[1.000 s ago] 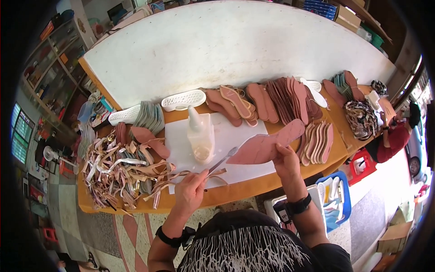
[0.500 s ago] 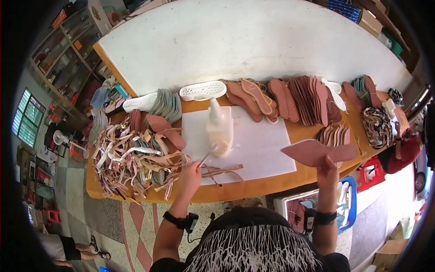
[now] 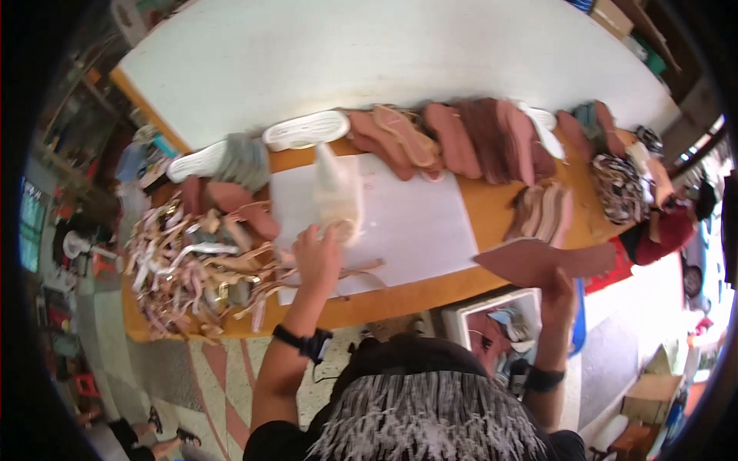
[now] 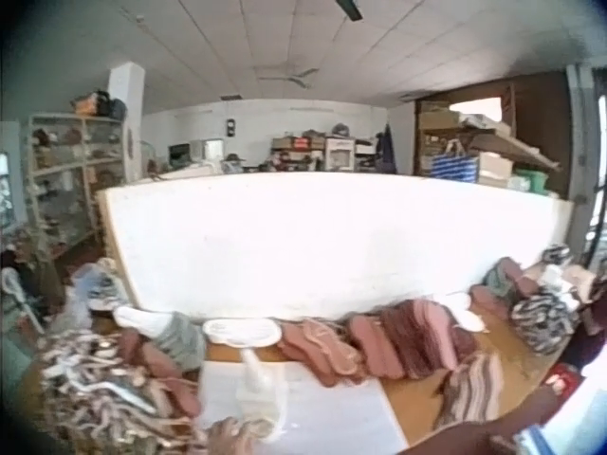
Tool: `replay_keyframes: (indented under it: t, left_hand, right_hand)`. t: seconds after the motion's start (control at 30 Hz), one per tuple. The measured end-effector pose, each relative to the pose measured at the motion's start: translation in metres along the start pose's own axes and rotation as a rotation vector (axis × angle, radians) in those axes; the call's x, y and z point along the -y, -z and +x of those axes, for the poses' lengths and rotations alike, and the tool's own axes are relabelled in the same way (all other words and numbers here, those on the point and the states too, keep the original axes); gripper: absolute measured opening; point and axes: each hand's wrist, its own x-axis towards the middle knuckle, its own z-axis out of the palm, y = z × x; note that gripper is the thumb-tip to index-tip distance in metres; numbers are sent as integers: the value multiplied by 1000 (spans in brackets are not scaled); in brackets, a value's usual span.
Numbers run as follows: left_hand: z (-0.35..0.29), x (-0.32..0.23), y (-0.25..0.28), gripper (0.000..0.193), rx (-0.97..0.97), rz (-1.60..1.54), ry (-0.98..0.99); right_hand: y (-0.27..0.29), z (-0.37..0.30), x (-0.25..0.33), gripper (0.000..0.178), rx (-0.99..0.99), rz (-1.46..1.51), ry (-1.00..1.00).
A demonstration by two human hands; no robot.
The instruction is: Apply adhesive to shoe insoles and attach leather straps.
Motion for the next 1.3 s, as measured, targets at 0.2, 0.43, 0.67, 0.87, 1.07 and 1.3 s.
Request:
replay_keyframes:
  t: [0.2, 0.43, 0.67, 0.87, 1.07, 1.3]
  left_hand:
    - [-14, -54, 14, 26, 512, -1182, 574]
    - [-5, -101, 50, 29, 761, -1595, 720]
    - [22, -125, 62, 31, 963, -2012, 841]
    - [29, -127, 65, 18, 918, -1619, 803]
    - [10, -129, 42, 22, 649, -1300, 740]
    - [-1, -151, 17, 26, 798, -1107, 421]
  right_hand:
    - [-85, -8, 12, 18, 55, 421, -359]
    - [-116, -12, 11, 20, 278, -63, 322]
    - [-146, -2, 14, 22, 500, -533, 1279]
    - [-152, 2, -1, 27, 512, -489, 1284]
    - [-140, 14, -38, 40, 642, 373, -254]
    - [-120, 12, -36, 15, 638, 434, -592]
